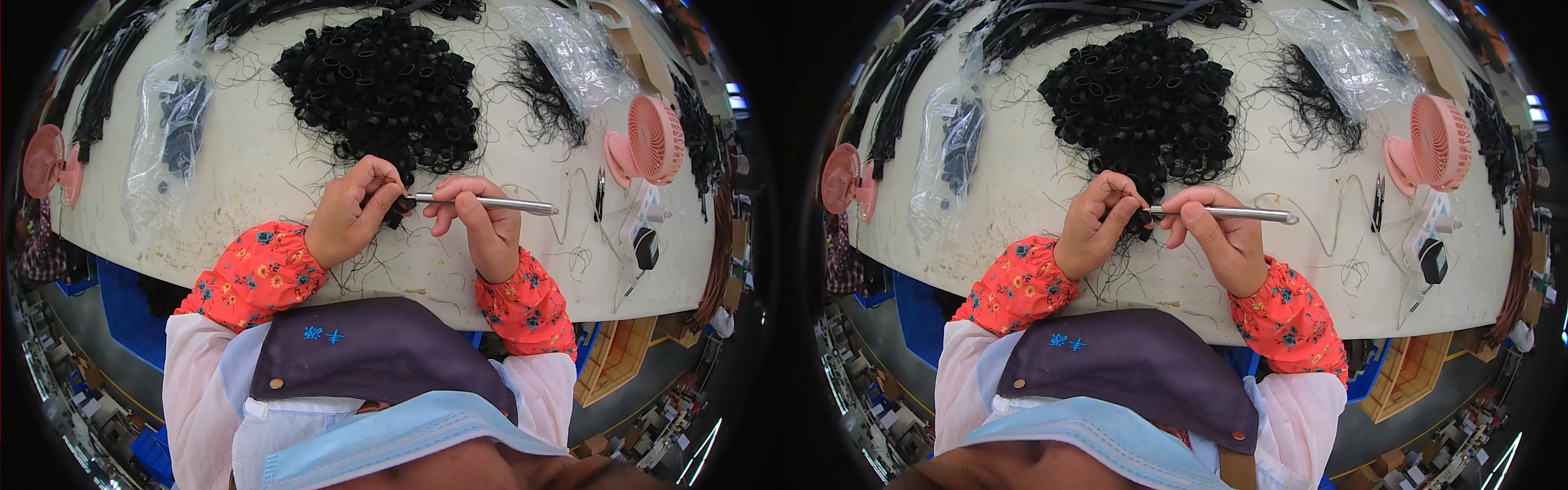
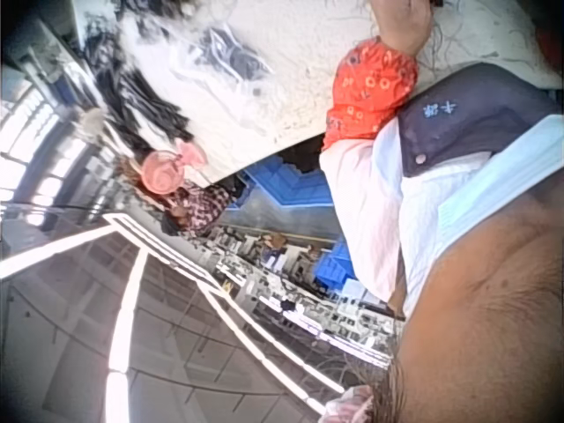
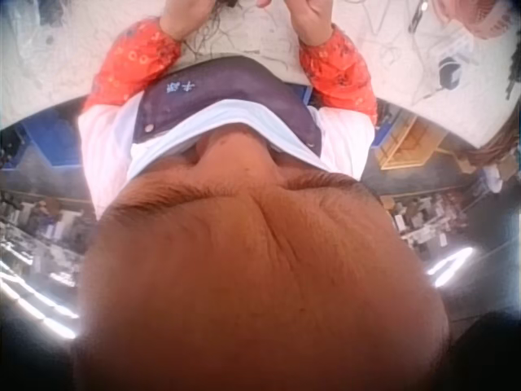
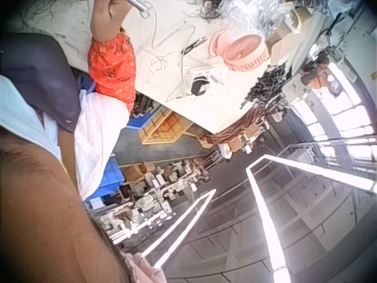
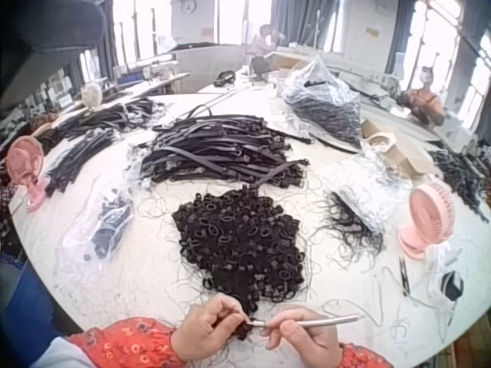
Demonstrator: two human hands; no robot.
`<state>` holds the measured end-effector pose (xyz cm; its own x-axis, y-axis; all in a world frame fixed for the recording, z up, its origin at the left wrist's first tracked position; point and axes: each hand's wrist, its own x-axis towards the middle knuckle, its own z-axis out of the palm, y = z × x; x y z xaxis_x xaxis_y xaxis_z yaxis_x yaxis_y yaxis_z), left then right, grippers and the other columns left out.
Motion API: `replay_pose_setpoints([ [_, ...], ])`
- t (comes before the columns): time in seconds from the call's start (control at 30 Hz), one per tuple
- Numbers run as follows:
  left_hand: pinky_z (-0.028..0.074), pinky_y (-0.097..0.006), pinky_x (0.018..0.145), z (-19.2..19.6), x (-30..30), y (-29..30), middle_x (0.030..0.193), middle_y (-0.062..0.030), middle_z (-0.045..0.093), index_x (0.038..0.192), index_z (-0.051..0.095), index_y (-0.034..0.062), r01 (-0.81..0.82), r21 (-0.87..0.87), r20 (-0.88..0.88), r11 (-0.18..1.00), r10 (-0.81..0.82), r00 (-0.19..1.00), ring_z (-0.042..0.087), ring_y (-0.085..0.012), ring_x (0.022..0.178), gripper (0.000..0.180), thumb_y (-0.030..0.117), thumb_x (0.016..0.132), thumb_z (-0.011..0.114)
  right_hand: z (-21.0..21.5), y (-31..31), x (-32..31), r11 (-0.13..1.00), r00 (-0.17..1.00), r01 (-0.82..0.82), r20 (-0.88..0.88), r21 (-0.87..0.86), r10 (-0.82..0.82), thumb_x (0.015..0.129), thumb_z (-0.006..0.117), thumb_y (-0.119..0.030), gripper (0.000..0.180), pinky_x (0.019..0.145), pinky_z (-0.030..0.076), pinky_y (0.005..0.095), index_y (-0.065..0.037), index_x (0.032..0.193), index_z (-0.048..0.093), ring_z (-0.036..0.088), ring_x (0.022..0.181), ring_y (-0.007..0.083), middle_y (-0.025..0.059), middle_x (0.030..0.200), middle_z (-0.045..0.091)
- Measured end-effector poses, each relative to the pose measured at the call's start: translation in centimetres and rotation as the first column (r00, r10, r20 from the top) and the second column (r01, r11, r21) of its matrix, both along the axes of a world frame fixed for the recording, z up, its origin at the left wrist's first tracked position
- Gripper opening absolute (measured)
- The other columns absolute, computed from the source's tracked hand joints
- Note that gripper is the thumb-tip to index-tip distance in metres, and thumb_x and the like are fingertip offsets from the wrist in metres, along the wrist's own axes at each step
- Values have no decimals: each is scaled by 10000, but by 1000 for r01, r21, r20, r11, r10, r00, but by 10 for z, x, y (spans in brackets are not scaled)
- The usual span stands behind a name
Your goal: The person sits at a workbench in a factory setting and repeatedly assembles small black hair accessories. Using a metal tool, they insert a thin wire into a black plastic ring and then pull a bundle of black hair through the ring. The process is repeated for multiple units, with the finished items placed on the table.
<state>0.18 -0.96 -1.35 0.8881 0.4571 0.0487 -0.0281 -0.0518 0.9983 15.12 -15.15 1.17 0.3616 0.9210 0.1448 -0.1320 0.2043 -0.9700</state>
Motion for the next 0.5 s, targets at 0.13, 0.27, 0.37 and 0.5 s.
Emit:
replay_pose_setpoints([
  [0.13,484,-223,733,-1,0,0,904,-58,620,1043,464,19,-2,2,7,1000,2,1000,609,-88,798,78,71,986,472,0,0,-1,1000,1000,3,-2,-2,-3,997,483,-203,268,732,496,271,44,1048,576,615,749,130,92,846,619],
  [0.27,480,-220,733,-2,0,0,907,-58,621,1040,464,18,-6,-21,22,1000,7,1000,604,-85,799,73,67,986,469,0,1,0,1000,999,15,34,5,-15,992,487,-178,243,729,495,270,40,1054,575,614,746,126,95,853,621],
  [0.37,469,-210,731,-3,0,-1,899,-56,629,1030,474,17,-18,3,34,1000,18,999,593,-72,803,65,60,981,480,-3,1,-1,997,982,78,172,27,-82,942,562,-131,196,723,492,268,15,1073,575,612,749,128,90,861,628],
  [0.5,454,-198,727,5,1,-4,907,-63,650,1018,488,12,-35,60,19,998,33,999,585,-58,824,57,46,973,493,-6,12,-7,977,727,170,654,126,-210,789,704,-55,327,712,490,292,-52,1093,583,611,774,178,59,874,640],
])
